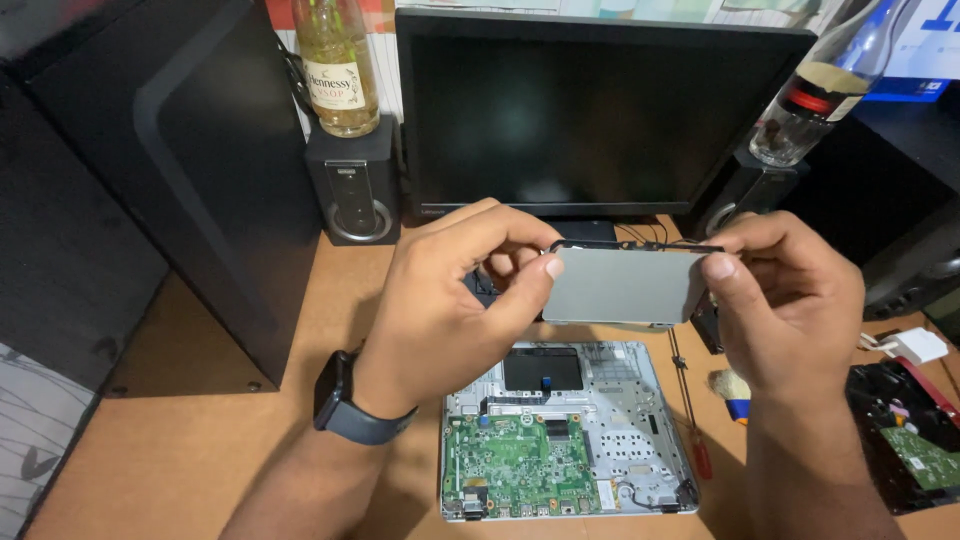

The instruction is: Disassembling a laptop by removing the internal drive bracket and unscrewing components from the motherboard.

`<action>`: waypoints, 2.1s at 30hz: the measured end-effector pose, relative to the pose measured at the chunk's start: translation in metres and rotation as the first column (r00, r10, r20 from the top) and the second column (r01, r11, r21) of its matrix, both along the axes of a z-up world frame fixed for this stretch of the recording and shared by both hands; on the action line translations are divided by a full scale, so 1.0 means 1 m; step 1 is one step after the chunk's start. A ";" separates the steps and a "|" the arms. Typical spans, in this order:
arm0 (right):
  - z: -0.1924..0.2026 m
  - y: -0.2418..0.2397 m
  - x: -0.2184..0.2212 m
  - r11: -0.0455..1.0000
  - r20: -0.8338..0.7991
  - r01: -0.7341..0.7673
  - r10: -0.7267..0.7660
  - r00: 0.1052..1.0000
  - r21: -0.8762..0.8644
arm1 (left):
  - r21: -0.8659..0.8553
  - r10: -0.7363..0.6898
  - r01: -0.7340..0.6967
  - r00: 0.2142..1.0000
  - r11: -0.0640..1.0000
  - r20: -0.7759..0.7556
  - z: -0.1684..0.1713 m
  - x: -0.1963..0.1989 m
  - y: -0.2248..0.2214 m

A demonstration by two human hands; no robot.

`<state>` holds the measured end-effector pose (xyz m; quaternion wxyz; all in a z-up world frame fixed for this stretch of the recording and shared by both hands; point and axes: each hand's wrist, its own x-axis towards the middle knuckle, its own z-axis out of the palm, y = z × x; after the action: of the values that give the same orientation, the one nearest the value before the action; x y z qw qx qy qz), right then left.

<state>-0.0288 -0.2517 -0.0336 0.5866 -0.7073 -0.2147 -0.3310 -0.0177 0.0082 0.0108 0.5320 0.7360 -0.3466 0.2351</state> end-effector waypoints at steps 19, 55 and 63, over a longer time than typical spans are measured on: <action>0.005 -0.002 -0.008 0.962 0.125 0.134 -0.106 0.986 -0.240 | 0.036 -0.005 -0.007 0.941 0.999 0.339 -0.001 0.004 0.006; -0.003 -0.004 -0.005 0.857 0.725 0.455 -0.151 0.671 -0.242 | 0.083 0.025 -0.109 0.738 0.991 0.674 -0.012 0.005 0.010; 0.003 0.003 -0.009 0.833 0.773 0.516 -0.190 0.606 -0.199 | 0.102 -0.009 -0.076 0.758 0.992 0.652 -0.008 0.000 0.010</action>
<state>-0.0373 -0.2484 -0.0303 0.2138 -0.6502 -0.3442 -0.6427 -0.0176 0.0184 0.0029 0.3281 0.6456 -0.5103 0.4639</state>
